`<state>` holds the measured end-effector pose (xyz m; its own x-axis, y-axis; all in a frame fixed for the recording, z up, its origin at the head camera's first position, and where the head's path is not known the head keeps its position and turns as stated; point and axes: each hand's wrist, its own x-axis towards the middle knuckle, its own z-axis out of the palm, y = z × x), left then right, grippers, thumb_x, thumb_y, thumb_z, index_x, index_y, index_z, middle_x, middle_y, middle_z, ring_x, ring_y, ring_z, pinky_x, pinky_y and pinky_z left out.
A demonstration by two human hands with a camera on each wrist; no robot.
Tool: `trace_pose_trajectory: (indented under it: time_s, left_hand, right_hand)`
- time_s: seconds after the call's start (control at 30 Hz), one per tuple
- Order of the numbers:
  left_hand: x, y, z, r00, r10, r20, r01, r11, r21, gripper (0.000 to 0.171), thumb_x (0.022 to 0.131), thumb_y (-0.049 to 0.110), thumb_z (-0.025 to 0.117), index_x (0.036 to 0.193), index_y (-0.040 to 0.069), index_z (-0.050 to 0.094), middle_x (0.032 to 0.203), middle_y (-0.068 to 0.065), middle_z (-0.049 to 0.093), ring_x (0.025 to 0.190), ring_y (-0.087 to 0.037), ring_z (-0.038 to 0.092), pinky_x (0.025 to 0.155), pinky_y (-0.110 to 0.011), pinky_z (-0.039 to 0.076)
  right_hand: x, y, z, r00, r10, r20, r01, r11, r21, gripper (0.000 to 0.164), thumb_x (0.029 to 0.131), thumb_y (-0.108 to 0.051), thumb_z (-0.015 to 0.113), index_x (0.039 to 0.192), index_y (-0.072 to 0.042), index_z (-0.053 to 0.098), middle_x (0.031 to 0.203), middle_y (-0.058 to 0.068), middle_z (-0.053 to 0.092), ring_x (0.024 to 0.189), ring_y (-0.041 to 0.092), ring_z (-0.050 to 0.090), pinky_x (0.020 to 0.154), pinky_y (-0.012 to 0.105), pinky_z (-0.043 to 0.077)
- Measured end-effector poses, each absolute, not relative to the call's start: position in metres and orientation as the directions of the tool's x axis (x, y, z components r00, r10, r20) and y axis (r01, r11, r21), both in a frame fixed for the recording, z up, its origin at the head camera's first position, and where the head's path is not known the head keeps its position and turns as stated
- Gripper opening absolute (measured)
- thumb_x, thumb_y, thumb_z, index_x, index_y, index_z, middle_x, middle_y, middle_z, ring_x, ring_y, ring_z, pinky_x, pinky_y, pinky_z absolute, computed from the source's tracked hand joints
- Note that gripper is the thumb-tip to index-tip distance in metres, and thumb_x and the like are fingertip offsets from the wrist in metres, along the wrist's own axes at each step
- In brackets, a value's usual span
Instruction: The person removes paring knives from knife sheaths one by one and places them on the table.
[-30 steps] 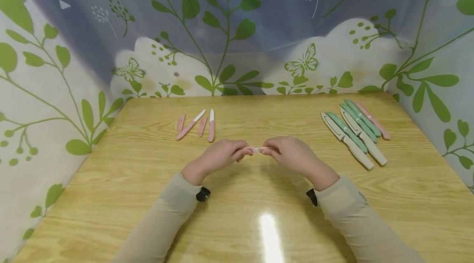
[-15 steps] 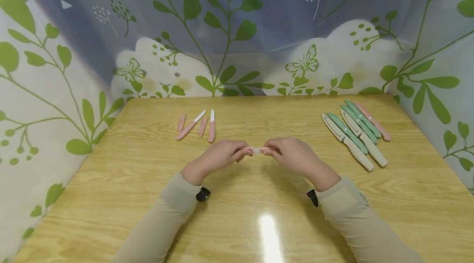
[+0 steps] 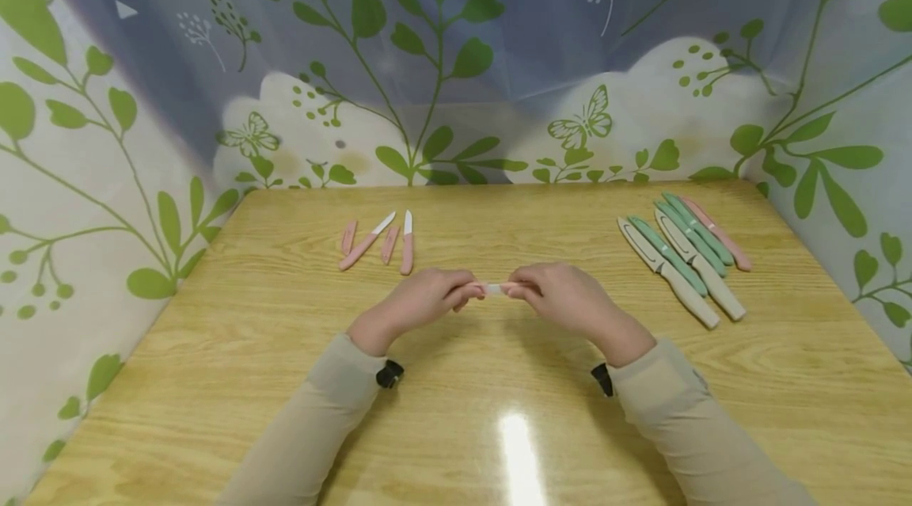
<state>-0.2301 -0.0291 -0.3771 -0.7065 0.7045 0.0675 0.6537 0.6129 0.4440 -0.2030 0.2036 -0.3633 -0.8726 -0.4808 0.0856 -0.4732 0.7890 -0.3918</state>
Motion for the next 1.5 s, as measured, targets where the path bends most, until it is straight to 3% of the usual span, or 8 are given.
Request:
trace_pose_trajectory:
  time_s: [0.53, 0.87, 1.5]
  left_hand:
    - [-0.2323, -0.0303, -0.3767, -0.71, 0.701, 0.071, 0.655, 0.619, 0.434, 0.031, 0.103, 0.033, 0.044, 0.103, 0.011, 0.065, 0.073, 0.004, 0.056, 0.061, -0.009, 0.046, 0.06, -0.023, 0.038]
    - [-0.232, -0.0314, -0.3766, -0.709, 0.702, 0.072, 0.653, 0.614, 0.445, 0.031, 0.103, 0.032, 0.045, 0.103, 0.01, 0.065, 0.071, 0.003, 0.054, 0.059, -0.009, 0.042, 0.058, -0.022, 0.035]
    - [-0.2339, -0.0328, -0.3787, -0.722, 0.69, 0.051, 0.638, 0.635, 0.436, 0.03, 0.103, 0.034, 0.042, 0.107, 0.015, 0.065, 0.077, 0.004, 0.06, 0.065, -0.009, 0.052, 0.064, -0.024, 0.042]
  right_hand:
    - [-0.2036, 0.2045, -0.3625, -0.876, -0.474, 0.094, -0.468, 0.785, -0.406, 0.019, 0.098, -0.026, 0.058, 0.105, -0.013, 0.069, 0.076, 0.0, 0.063, 0.058, 0.009, 0.044, 0.059, 0.029, 0.039]
    - [-0.2039, 0.2059, -0.3626, -0.879, -0.468, 0.095, -0.465, 0.794, -0.392, 0.019, 0.097, -0.026, 0.059, 0.105, -0.012, 0.07, 0.08, 0.001, 0.066, 0.059, 0.009, 0.044, 0.059, 0.029, 0.039]
    - [-0.2051, 0.2079, -0.3632, -0.876, -0.471, 0.103, -0.472, 0.794, -0.382, 0.021, 0.097, -0.025, 0.059, 0.107, -0.01, 0.07, 0.084, 0.002, 0.069, 0.058, 0.008, 0.044, 0.059, 0.029, 0.04]
